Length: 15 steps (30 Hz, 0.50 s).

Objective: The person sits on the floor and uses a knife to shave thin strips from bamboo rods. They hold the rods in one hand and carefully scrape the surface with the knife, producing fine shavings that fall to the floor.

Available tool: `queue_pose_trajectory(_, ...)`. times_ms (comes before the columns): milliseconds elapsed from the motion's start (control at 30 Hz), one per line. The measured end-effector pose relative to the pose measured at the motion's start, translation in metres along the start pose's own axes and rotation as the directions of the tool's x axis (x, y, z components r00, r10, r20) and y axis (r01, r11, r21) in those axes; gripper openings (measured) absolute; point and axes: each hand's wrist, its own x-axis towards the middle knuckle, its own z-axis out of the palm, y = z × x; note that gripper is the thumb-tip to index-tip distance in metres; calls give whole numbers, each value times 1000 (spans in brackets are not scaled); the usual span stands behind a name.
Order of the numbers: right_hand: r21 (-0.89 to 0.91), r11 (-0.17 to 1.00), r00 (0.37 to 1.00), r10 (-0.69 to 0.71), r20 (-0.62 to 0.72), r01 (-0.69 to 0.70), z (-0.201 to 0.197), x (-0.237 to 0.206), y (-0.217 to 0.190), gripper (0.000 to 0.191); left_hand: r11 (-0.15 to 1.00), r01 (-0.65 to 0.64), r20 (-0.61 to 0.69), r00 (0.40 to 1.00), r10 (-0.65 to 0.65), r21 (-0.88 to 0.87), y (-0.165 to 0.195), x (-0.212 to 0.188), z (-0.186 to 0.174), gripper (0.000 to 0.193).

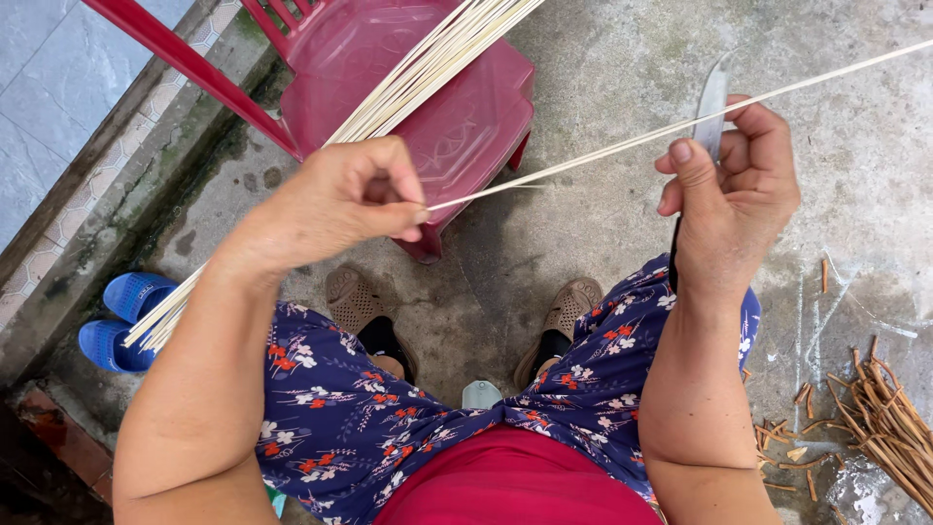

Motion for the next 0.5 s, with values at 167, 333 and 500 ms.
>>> queue_pose_trajectory(167, -18, 1000, 996, 7, 86, -6, 23, -8, 1, 30, 830, -317, 79, 945, 317, 459, 5, -7, -16, 49)
queue_pose_trajectory(333, -79, 997, 982, 38, 185, -23, 55, -21, -4, 35, 786, -404, -14, 886, 464, 469, 8, 1, 24, 54)
queue_pose_trajectory(500, -144, 989, 972, 63, 226, -30, 74, -29, -9, 38, 977, -21, -127, 991, 49, 213, 5, 14, 64, 36)
